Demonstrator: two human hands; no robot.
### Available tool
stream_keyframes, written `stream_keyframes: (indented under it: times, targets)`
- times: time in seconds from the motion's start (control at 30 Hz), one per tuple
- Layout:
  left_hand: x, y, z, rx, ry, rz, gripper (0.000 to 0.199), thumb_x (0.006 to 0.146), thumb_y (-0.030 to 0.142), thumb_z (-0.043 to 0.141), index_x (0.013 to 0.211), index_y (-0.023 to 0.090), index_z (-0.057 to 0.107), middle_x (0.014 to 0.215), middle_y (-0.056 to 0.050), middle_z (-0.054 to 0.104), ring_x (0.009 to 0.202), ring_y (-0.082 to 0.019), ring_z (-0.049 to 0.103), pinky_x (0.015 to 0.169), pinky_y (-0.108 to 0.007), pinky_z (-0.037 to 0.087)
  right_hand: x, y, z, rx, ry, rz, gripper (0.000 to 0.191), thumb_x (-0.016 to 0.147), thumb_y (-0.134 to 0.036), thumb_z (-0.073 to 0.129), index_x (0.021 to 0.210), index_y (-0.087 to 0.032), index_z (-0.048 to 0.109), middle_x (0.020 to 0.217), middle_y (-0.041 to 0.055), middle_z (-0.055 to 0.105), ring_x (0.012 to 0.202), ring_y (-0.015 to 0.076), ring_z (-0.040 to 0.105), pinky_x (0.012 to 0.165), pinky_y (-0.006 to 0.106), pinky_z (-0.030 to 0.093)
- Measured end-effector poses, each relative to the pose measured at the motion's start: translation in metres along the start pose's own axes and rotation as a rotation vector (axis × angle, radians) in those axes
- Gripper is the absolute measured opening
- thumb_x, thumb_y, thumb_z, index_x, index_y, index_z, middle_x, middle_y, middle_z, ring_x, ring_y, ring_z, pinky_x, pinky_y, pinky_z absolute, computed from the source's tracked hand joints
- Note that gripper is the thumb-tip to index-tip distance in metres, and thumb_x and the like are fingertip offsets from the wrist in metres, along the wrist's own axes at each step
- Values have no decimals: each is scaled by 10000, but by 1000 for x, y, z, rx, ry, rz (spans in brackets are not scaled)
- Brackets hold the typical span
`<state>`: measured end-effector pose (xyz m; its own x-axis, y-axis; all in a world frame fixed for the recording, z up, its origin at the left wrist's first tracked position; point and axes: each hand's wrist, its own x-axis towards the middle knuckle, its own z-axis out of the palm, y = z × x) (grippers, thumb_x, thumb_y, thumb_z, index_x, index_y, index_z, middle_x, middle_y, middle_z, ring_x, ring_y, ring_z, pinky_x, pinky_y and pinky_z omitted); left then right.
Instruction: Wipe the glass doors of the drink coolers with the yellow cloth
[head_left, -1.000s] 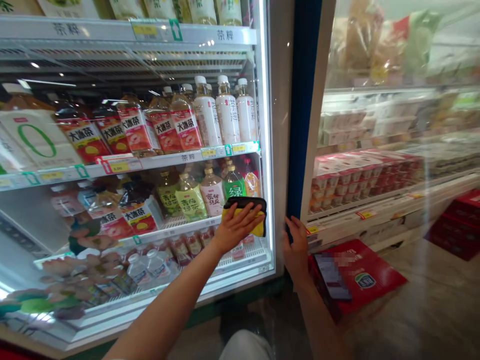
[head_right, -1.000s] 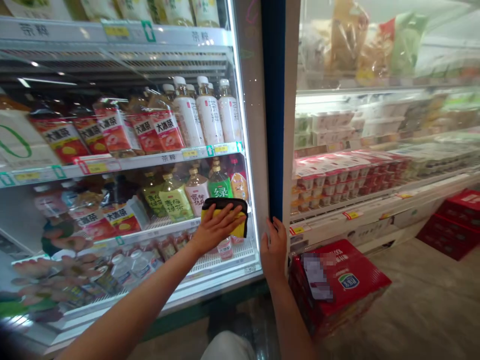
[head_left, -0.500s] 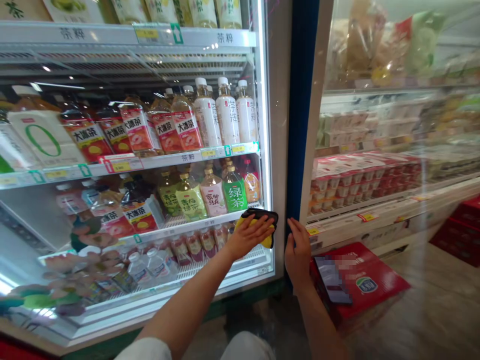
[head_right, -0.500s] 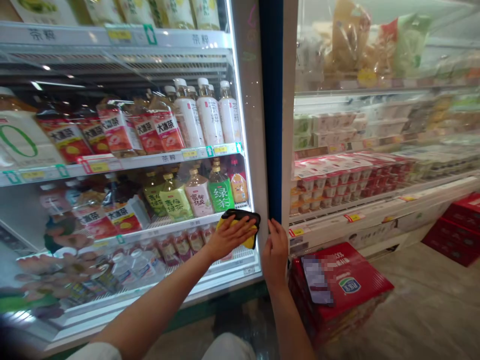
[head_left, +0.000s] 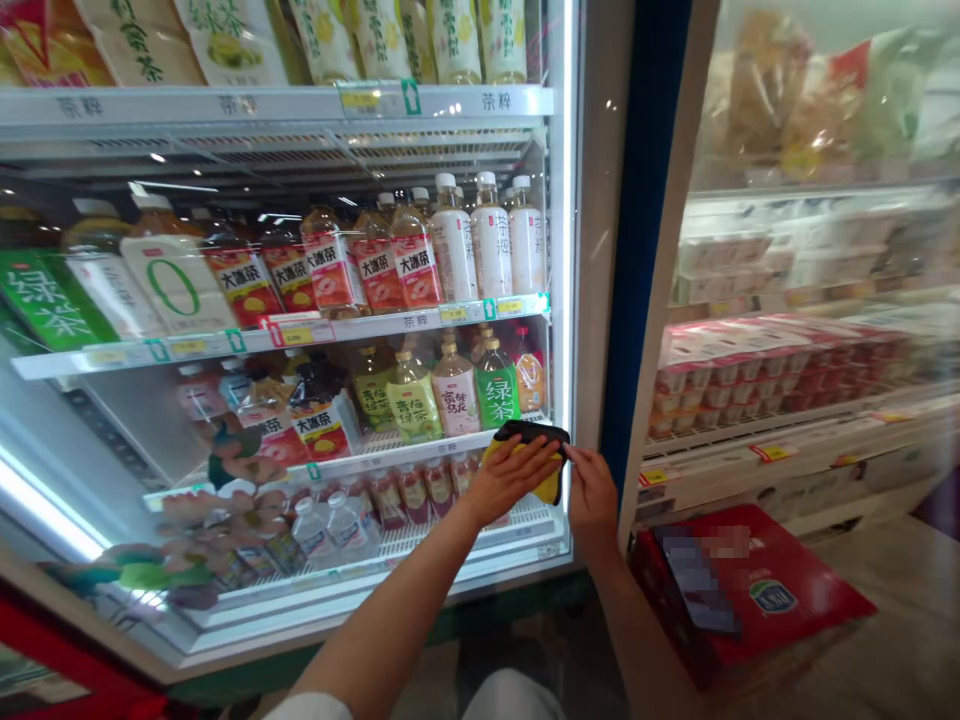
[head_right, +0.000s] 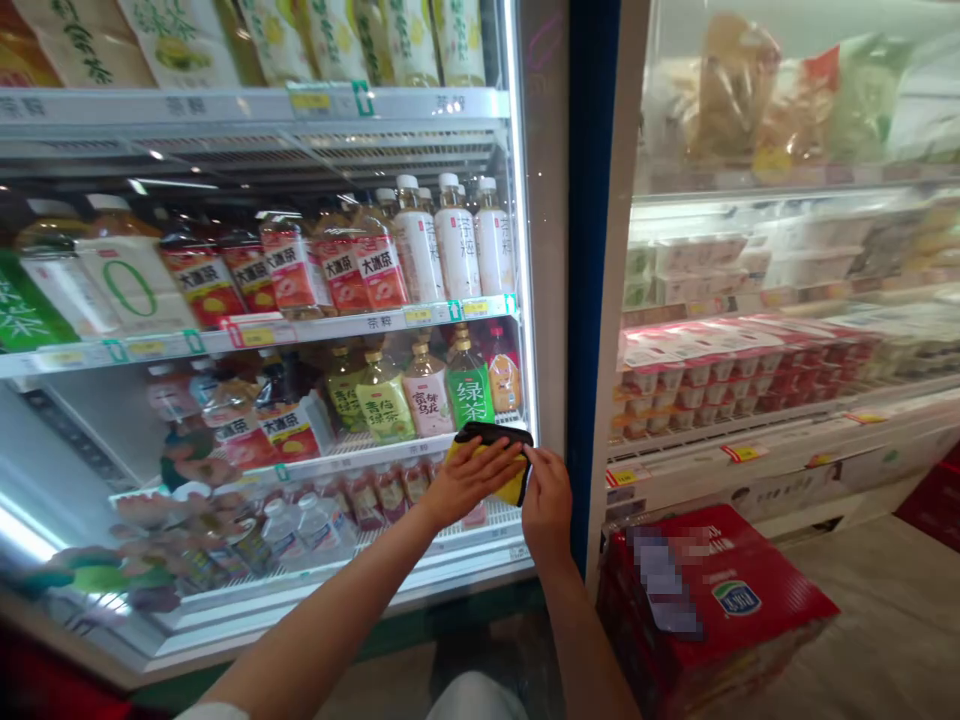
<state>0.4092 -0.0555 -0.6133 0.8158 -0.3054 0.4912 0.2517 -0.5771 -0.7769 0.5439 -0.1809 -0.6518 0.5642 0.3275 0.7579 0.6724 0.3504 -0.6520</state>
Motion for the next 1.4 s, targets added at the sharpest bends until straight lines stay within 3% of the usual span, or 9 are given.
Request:
stream_keyframes:
  times: [0.23, 0.4, 0.53, 0.7, 0.83, 1.0, 1.1, 1.23, 1.4]
  targets:
    - [-38, -15, -16, 48, -73, -388, 651, 877, 213, 678, 1497, 292, 495, 1596, -67, 417, 1574, -237, 137, 1286, -535, -64, -7, -26, 29, 158, -93, -30, 368, 988, -201, 430, 1201, -217, 730, 1184, 115, 713, 1118, 230, 674, 961, 422, 580]
    - [-65, 4, -13, 82, -39, -272, 611, 880, 247, 671, 1473, 282, 527, 1582, -55, 447, 1573, -215, 152, 1294, -489, -53, -36, -23, 43, 118, -88, -47, 302, 971, -200, 496, 1063, -226, 783, 1101, 107, 746, 1059, 231, 700, 952, 440, 589]
    - [-62, -12, -22, 89, -37, -249, 590, 920, 245, 639, 1489, 324, 503, 1610, -19, 406, 1575, -193, 156, 1300, -469, -41, -41, -26, 51, 135, -100, -31, 314, 979, -213, 493, 1132, -225, 767, 1178, 115, 738, 1113, 243, 693, 989, 465, 577]
    - [-108, -21, -41, 125, -132, -604, 781, 819, 358, 781, 1524, 360, 447, 1638, -77, 340, 1581, -303, 81, 1268, -615, -38, -49, -51, 79, 160, -293, -132, 393, 983, -168, 445, 1269, -220, 709, 1361, 132, 655, 1273, 259, 612, 1084, 498, 507]
    - [-149, -7, -41, 133, -125, -457, 670, 830, 306, 769, 1454, 390, 539, 1640, -9, 336, 1584, -275, 18, 1284, -552, -40, -75, -58, 94, -18, -286, -190, 373, 955, -151, 467, 1198, -210, 744, 1284, 151, 660, 1194, 290, 608, 1018, 542, 518]
    - [-150, -30, -48, 161, -141, -237, 550, 936, 245, 627, 1450, 416, 529, 1629, 58, 360, 1583, -190, 116, 1297, -471, -47, -80, -63, 106, -49, -228, -199, 346, 976, -184, 469, 1186, -208, 743, 1131, 153, 665, 1022, 274, 628, 921, 516, 559]
    - [-162, -48, -62, 198, -168, -368, 538, 942, 299, 643, 1458, 400, 528, 1624, 15, 384, 1580, -202, 151, 1295, -479, -40, -77, -76, 128, 131, -304, -266, 388, 988, -166, 447, 1281, -199, 699, 1203, 164, 648, 1112, 268, 636, 957, 478, 575]
    - [-205, -41, -72, 197, -237, -618, 734, 811, 448, 793, 1481, 377, 503, 1650, -85, 342, 1584, -344, 59, 1224, -678, -83, -104, -86, 159, 206, -375, -319, 429, 994, -141, 430, 1345, -218, 664, 1290, 168, 636, 1190, 268, 632, 985, 480, 586]
    - [-234, -33, -69, 121, -241, -443, 763, 808, 383, 804, 1493, 412, 468, 1675, -40, 305, 1585, -321, -51, 1194, -695, -116, -140, -72, 166, 174, -362, -338, 452, 990, -113, 442, 1398, -199, 616, 1355, 195, 594, 1254, 293, 607, 991, 516, 589]
